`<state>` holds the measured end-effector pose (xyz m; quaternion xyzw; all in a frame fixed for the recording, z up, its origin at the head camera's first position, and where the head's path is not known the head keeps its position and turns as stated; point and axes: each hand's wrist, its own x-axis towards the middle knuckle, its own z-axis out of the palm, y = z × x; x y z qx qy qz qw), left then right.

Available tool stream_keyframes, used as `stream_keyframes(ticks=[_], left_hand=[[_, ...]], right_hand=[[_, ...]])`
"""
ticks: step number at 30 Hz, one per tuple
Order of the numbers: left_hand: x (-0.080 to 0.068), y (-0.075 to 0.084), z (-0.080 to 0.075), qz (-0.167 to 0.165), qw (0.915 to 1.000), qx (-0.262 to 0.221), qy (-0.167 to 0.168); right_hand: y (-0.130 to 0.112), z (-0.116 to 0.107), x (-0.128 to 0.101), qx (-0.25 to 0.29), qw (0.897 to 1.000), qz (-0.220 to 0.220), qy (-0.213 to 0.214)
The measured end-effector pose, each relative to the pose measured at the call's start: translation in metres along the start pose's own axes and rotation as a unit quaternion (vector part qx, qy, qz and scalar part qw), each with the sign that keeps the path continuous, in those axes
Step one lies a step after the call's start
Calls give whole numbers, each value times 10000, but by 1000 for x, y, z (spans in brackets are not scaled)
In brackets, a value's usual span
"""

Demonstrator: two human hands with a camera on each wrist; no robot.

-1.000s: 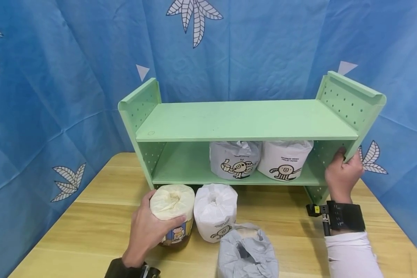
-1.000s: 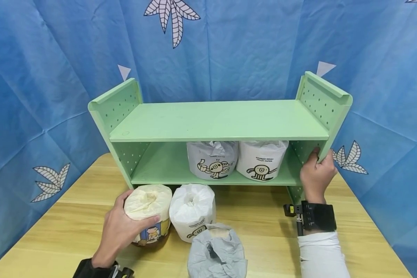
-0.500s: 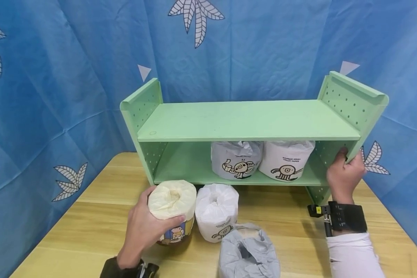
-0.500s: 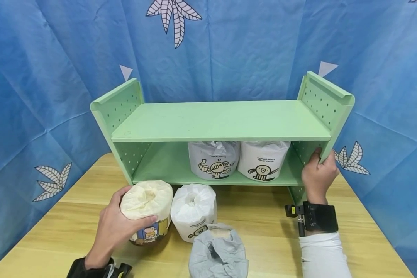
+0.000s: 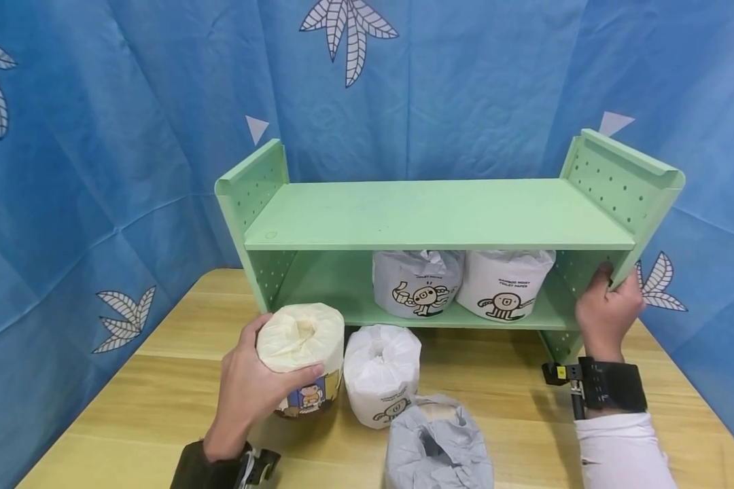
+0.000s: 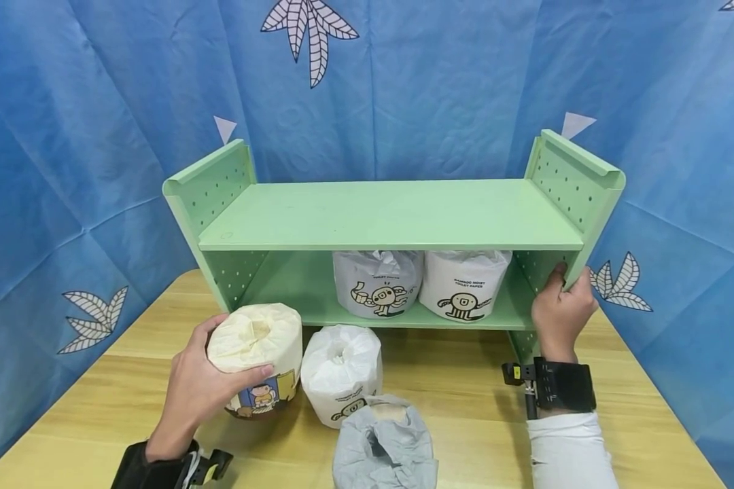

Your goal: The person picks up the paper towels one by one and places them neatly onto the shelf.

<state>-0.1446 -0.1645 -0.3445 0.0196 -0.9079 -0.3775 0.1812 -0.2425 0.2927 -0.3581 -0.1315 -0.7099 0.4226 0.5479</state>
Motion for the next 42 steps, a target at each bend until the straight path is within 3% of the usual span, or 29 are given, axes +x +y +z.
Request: stream_keyframes(ticks=[9,25,42], left_hand=[[3,3,-2,-49,9997,52,-219],[20,11,-3,81,9996,-272,-67],[22,18,-11,52,9991,-431,9]], right_hand=[[-2,-2,-3,-137,9997,100,-152],[4,0,-3,-104,9998,150,-66],[-4,-1,0,150,9998,15,-97]])
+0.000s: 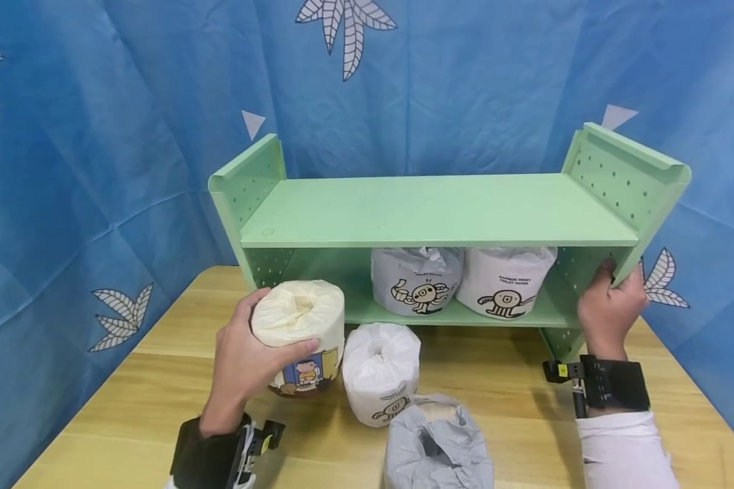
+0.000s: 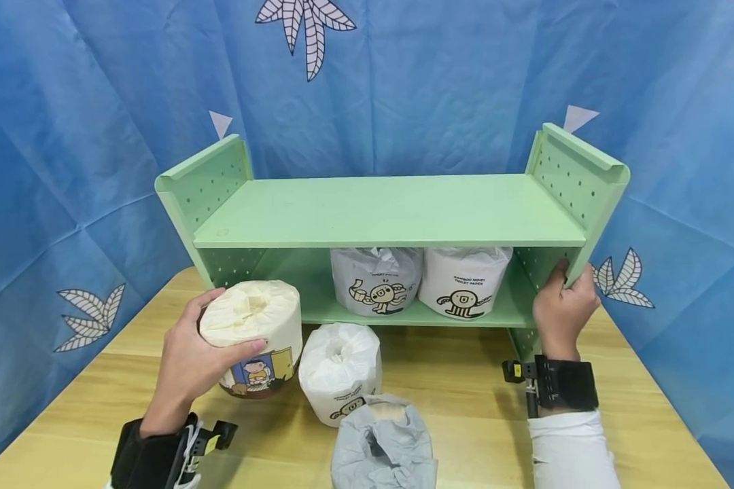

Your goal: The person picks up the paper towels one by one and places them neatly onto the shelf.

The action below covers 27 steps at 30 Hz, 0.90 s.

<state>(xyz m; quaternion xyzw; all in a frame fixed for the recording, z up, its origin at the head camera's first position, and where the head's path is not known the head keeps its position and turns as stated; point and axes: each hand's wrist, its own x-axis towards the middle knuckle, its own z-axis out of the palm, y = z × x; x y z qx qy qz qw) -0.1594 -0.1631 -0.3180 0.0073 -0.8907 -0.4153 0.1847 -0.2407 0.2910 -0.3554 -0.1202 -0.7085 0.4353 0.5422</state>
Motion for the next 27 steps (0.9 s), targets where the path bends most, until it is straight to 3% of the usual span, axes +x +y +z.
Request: stream_keyframes(ticks=[14,20,27], left_hand=[[3,4,2,85,9993,-348,113],[4,6,-3,-111,9985,-520,105],[6,12,1,-300,9939,-1057,50]], right_hand=[[0,2,1,86,9999,68,-15],[-2,4,0,-2,9996,286,-14],[2,2,2,-15,9999,116,22]])
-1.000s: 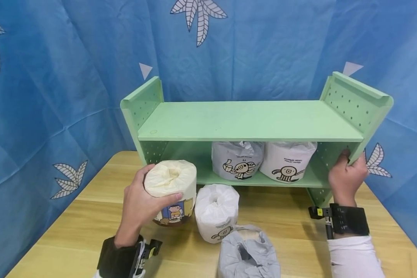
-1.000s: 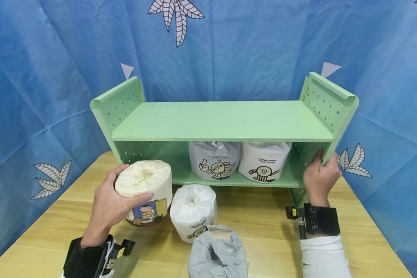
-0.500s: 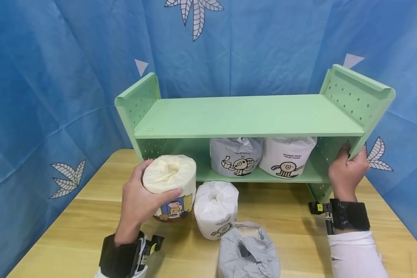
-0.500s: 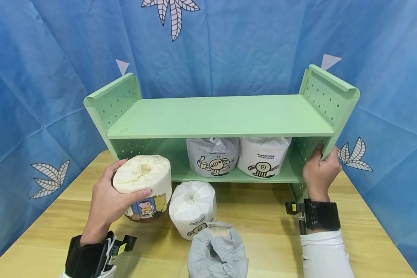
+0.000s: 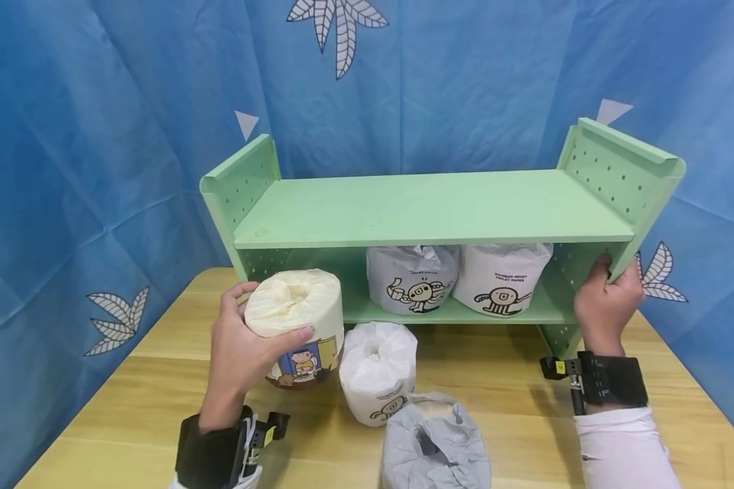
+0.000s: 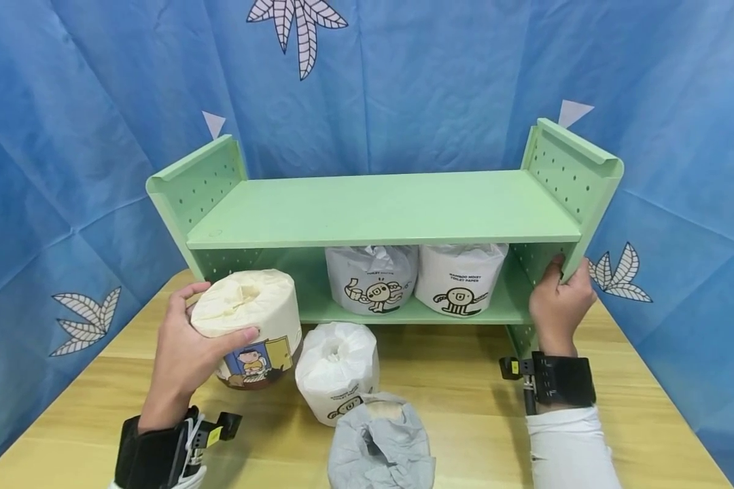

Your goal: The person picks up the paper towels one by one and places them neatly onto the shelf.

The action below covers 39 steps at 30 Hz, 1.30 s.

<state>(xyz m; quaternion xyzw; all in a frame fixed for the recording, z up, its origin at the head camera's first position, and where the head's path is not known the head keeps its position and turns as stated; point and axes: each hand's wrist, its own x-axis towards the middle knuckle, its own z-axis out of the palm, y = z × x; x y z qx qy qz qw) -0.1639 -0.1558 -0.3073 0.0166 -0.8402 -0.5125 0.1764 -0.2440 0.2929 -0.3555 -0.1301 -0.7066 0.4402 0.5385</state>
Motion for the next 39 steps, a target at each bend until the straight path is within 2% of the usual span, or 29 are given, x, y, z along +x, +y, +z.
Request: stream_keyframes(ticks=[5,9,16,23,30,39], left_hand=[[1,3,2,-82,9994,-340,48],[1,6,1,-20,9989,-432,159],[3,9,0,2,9979,-597,258],[8,9,2,85,9961,-798,373],[13,7,7,81,9950,-943,317],[24,4,14,351,9940,-999,261]], right_hand=[[-1,0,-1,60,9999,-83,-65],[-1,-1,-2,120,9998,-137,-60],[-3,-4,-3,-30,10000,75,-58],[-3,-3,-2,-66,10000,-33,12],[-3,-1,-3,-54,10000,20,-9],[-4,-2,-3,-122,9999,84,5]])
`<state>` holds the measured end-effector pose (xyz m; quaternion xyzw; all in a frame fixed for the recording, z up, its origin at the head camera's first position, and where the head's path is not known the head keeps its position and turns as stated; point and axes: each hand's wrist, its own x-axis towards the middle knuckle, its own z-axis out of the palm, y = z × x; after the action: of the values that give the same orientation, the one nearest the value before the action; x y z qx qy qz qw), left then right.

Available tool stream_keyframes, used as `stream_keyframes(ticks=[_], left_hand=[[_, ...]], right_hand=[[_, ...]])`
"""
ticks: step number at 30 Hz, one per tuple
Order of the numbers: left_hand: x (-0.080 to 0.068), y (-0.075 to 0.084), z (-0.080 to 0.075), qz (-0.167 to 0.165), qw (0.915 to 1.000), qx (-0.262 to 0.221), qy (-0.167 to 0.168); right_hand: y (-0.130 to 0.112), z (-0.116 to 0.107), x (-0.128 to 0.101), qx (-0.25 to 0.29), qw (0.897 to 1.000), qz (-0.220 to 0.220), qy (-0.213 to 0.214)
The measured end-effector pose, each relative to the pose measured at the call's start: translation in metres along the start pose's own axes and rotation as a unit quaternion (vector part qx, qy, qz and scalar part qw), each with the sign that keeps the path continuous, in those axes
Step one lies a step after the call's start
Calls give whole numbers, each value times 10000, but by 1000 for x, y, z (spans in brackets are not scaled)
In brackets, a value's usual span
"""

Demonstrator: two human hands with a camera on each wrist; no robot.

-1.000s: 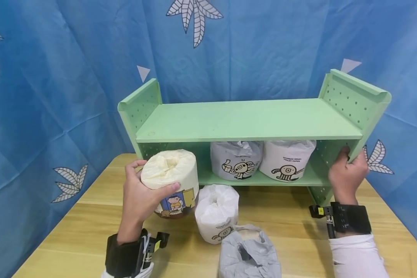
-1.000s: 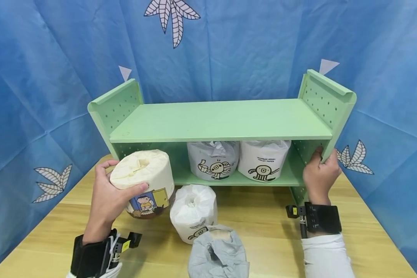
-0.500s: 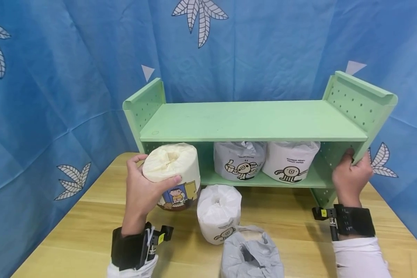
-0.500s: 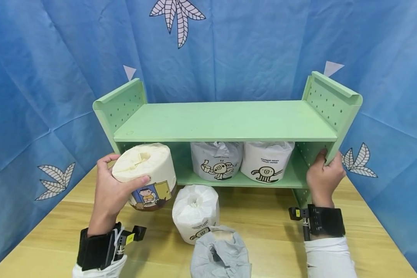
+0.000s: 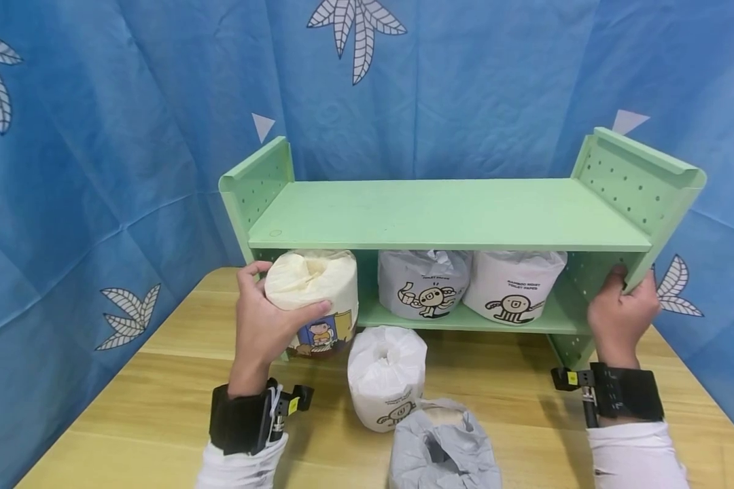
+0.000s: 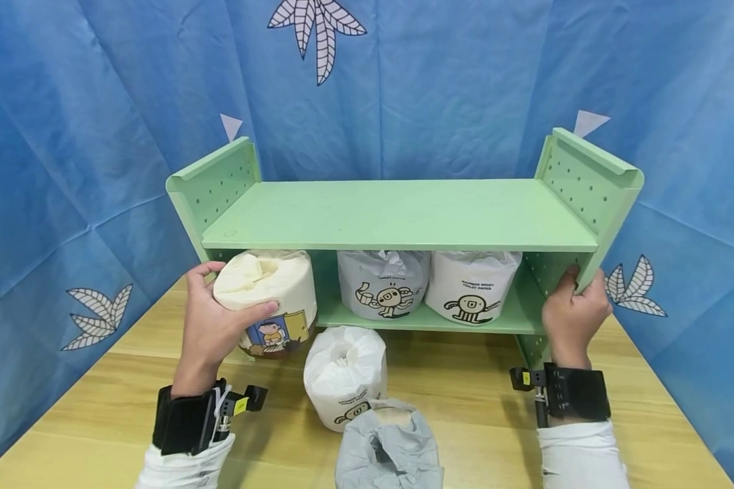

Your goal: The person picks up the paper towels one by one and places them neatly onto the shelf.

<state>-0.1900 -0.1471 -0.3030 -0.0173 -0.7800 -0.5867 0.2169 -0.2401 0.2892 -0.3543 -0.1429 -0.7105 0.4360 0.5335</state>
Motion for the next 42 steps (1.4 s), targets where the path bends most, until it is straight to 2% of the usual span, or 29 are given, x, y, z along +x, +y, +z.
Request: stream_keyframes(ticks=[12,19,28,42], left_hand=[[15,-7,10,103,9999,-33,-116],[24,-14,16,162,9997,-151,-129],[32,-18,23,194,9994,-275,-75],[43,-21,28,331,9990,-303,21]], right_hand=[[4,2,2,141,9998,-61,134],[-15,-1,-3,130,9997,-76,215],[7,2,2,118,9997,-75,177],[3,2,2,228,9989,-364,190]])
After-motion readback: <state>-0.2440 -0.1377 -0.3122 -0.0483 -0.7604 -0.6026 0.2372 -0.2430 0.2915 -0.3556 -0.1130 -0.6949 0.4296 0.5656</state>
